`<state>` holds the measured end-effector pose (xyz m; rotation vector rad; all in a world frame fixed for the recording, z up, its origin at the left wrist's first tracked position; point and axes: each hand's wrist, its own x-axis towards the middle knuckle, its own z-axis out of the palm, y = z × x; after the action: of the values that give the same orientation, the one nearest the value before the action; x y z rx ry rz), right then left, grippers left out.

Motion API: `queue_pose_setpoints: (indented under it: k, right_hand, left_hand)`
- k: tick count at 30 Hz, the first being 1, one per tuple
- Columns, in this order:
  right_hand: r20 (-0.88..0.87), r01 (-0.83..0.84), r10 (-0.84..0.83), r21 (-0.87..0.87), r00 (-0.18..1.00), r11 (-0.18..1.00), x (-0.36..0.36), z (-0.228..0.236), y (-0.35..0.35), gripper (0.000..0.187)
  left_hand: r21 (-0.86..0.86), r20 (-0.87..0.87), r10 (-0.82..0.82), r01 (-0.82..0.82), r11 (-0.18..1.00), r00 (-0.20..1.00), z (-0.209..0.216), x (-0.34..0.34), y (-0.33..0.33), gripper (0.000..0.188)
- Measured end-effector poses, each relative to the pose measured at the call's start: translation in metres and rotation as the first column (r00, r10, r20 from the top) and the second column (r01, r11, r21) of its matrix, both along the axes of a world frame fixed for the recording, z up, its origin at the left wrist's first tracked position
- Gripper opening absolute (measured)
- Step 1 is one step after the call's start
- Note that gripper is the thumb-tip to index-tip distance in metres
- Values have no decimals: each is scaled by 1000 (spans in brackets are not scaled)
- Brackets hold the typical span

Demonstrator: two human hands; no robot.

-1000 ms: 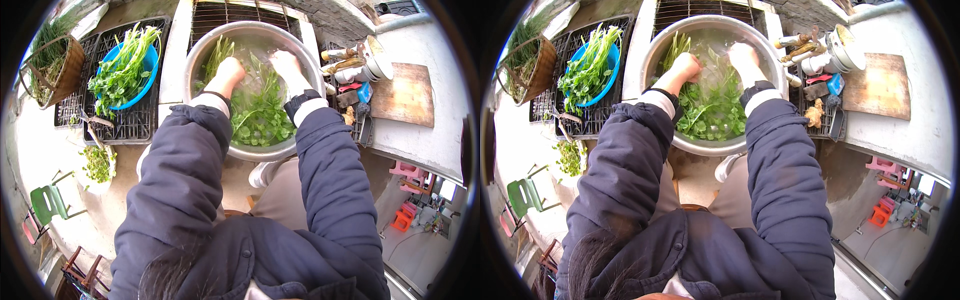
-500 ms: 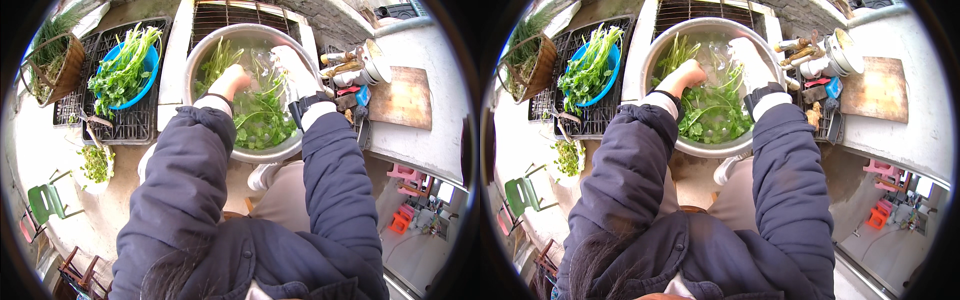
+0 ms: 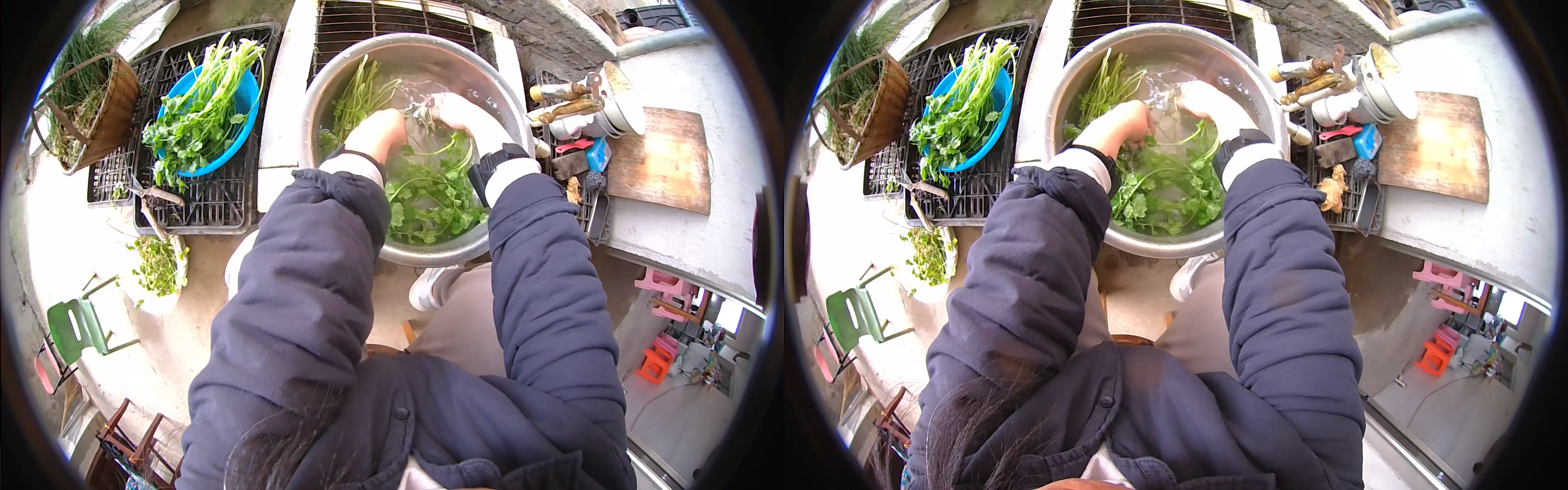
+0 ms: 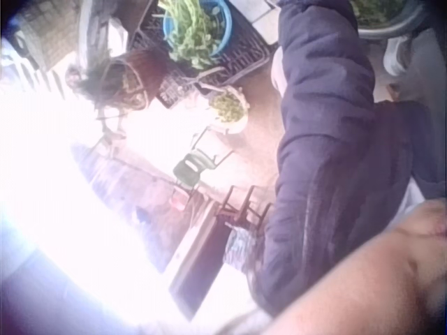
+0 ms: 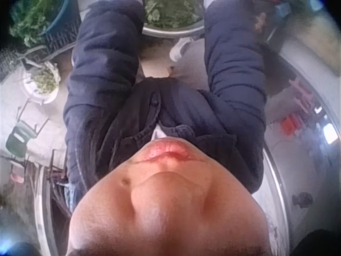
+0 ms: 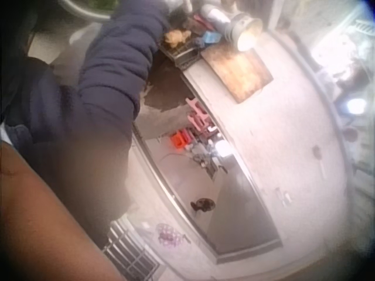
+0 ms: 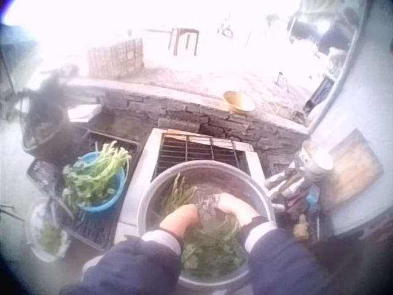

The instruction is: The person washes leafy green vegetables in a metal basin filled with water, repeatedly submerging and agitating the greens with both hands. Cleaned greens are transferred to a blue bowl on the left.

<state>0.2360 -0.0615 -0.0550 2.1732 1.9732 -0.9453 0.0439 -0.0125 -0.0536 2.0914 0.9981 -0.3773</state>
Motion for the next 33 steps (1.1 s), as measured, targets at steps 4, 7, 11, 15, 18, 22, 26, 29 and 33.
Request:
queue_pose_setpoints:
  k: [4, 7, 11, 15, 18, 22, 26, 29, 33]
  right_hand:
    - [-27, 128, -132, -110, 991, 986, 1, 33, -12, 19]
    - [-701, 350, -346, -145, 623, 925, 0, 75, -20, 20]
    - [-748, 410, -370, -143, 551, 901, -11, 113, -27, 27]
    - [-751, 412, -429, -228, 502, 882, -15, 115, -34, 27]
    - [-777, 474, -541, -362, 322, 803, -8, 97, -38, 20]
    - [-631, 475, -510, -243, 585, 846, 6, 64, -42, 18]
    - [-20, 15, -13, 123, 1000, 992, -5, 29, -49, 34]
    - [275, -162, 141, 57, 951, 985, -28, 8, -48, 34]
    - [40, 58, -50, -213, 998, 975, -18, 25, -37, 36]
  left_hand:
    - [-48, 374, 45, -30, 998, 926, 17, -6, -1, 16]
    - [-711, 345, 717, -329, 621, 605, 33, -2, 11, 18]
    - [-875, 355, 755, -89, 476, 552, 46, -1, 16, 37]
    - [-838, 436, 735, -62, 541, 518, 48, 4, 6, 29]
    - [-775, 426, 682, -149, 614, 595, 47, 7, 3, 26]
    - [-622, 386, 558, -240, 745, 734, 37, 14, 1, 23]
    - [0, 291, 18, -18, 1000, 956, 17, 24, -13, 25]
    - [127, 93, -114, 102, 987, 989, 3, 25, -20, 19]
    - [-175, 125, 32, -10, 985, 992, 5, 25, -6, 14]
